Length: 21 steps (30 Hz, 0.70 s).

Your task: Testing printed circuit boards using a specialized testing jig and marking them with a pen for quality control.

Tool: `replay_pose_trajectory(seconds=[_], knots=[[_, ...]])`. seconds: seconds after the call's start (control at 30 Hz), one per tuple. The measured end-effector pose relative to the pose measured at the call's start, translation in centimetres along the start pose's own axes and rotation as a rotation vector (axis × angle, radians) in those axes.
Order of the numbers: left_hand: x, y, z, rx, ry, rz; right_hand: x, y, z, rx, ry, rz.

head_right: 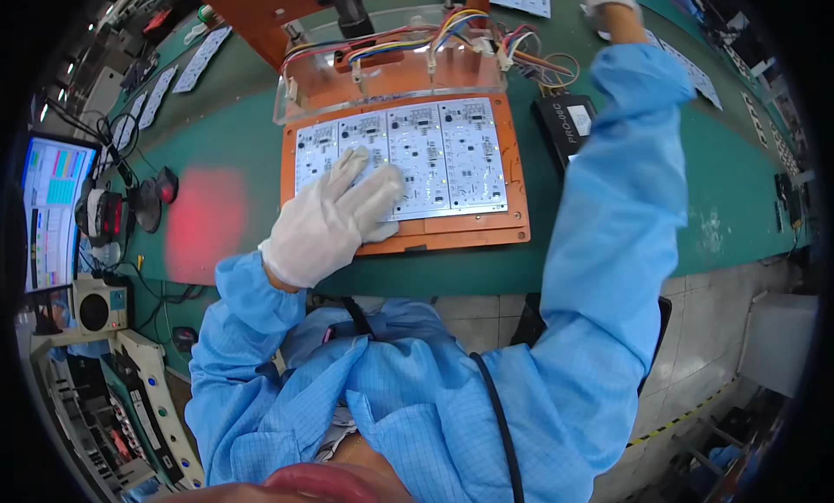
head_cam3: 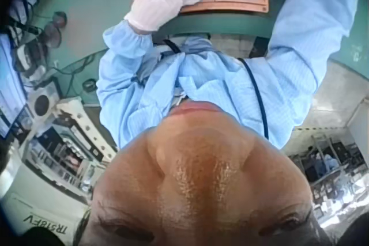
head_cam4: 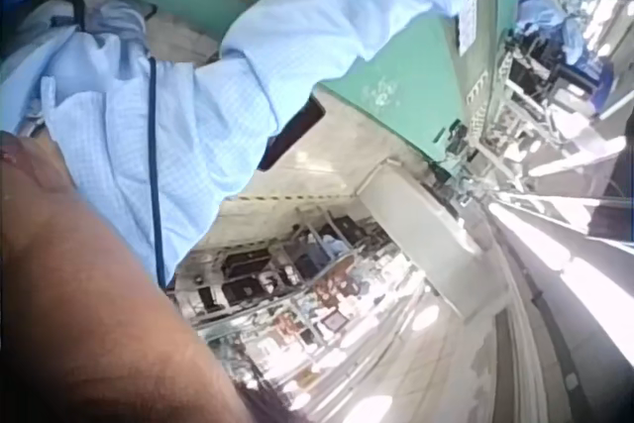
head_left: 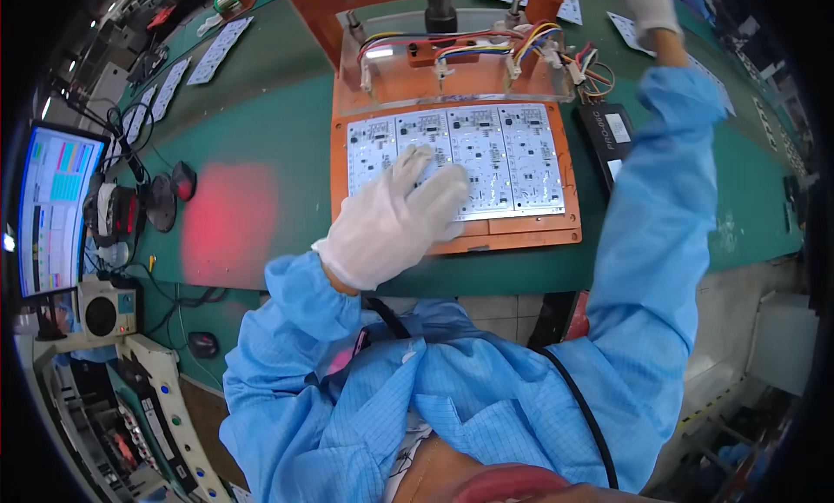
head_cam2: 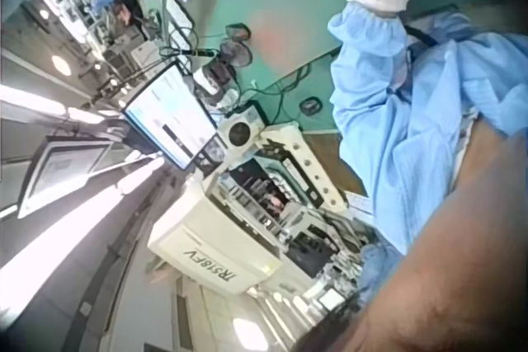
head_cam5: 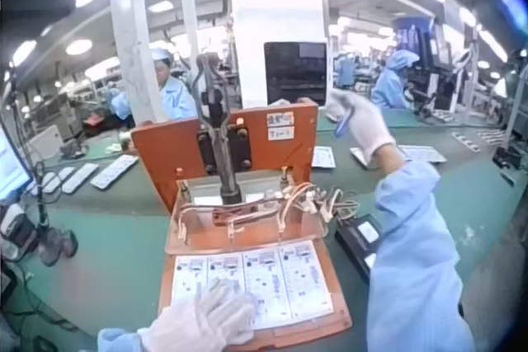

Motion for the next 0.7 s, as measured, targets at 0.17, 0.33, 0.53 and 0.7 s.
replay_pose_trajectory(seconds=[0.17, 0.33, 0.53, 0.7], knots=[[0.7, 0.0, -1.5, -0.153, 0.166, -0.054, -8.1, -1.3, -5.2, -0.111, -0.102, 0.094], [0.9, 2.0, -2.5, -0.117, 0.115, -0.091, -15.5, -5.3, 9.6, -0.526, -0.538, -0.048], [-5.1, 13.4, 0.6, 0.215, -0.15, -0.781, -19.3, -3.1, 7.8, -0.159, -0.1, -0.205], [-7.7, 16.1, 1.8, -0.078, -0.106, -0.848, -23.0, 10.1, 11.4, -0.167, 0.189, -0.81]])
Point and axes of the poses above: each hand's wrist, its own y-axis away from the middle knuckle, its own z-axis out of the palm, x = y × z, the point moved 1 cm from there along -y, towards the middle knuckle, and after that the axes turned 12 degrees about -z, right-handed, at the moved point
